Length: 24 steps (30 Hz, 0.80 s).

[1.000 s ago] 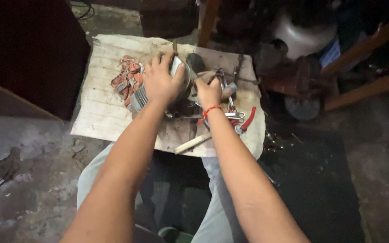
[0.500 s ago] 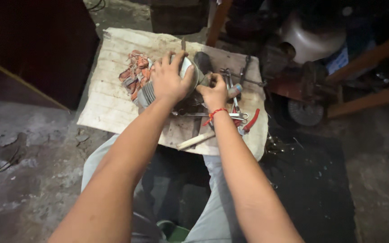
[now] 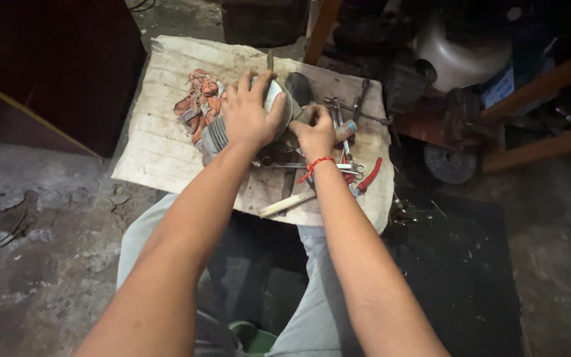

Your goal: The person works on a metallic engine component using a wrench and pliers. They use a wrench to loosen or tighten bolts on the top of the cylinder-shaped object and handle small metal pieces by hand.

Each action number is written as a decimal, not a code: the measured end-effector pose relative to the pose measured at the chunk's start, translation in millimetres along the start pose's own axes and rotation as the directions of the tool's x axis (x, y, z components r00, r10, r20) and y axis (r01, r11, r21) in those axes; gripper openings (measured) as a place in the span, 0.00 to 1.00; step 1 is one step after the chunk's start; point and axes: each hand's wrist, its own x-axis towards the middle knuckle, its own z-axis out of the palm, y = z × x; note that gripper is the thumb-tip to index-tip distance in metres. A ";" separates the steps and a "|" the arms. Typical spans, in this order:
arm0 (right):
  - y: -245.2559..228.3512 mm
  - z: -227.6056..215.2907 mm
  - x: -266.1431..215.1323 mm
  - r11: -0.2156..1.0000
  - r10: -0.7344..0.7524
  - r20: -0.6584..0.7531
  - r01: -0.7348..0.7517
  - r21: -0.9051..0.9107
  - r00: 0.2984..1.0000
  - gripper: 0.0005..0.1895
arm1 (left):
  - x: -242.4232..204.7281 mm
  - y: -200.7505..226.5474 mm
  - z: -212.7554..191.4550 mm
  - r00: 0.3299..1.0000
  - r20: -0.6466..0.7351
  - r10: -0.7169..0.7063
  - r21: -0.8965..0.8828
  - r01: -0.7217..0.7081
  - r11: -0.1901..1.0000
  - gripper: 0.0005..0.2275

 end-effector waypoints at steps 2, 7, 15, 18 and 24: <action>-1.8 -0.4 0.2 0.999 -0.032 0.010 0.032 0.003 0.999 0.22 | 1.1 -0.9 0.7 1.000 -0.026 0.018 -0.002 -0.018 1.000 0.22; -5.2 6.9 10.3 0.997 0.072 -0.070 -0.073 0.000 0.995 0.17 | 12.5 -2.4 1.1 1.000 -0.028 -0.015 -0.044 0.013 0.999 0.23; -7.3 5.3 12.8 0.995 0.094 0.007 -0.094 0.030 0.996 0.20 | 13.0 -3.2 2.9 0.999 -0.028 -0.041 -0.049 0.040 0.998 0.22; -5.7 10.1 22.4 0.980 0.147 -0.049 -0.138 0.144 0.988 0.18 | 20.2 -3.3 5.7 0.998 -0.041 -0.037 -0.058 0.034 0.998 0.23; -2.9 3.8 24.7 0.995 0.098 0.046 -0.100 0.030 0.994 0.22 | 16.3 -7.1 6.9 0.998 -0.011 -0.054 -0.083 0.053 0.995 0.23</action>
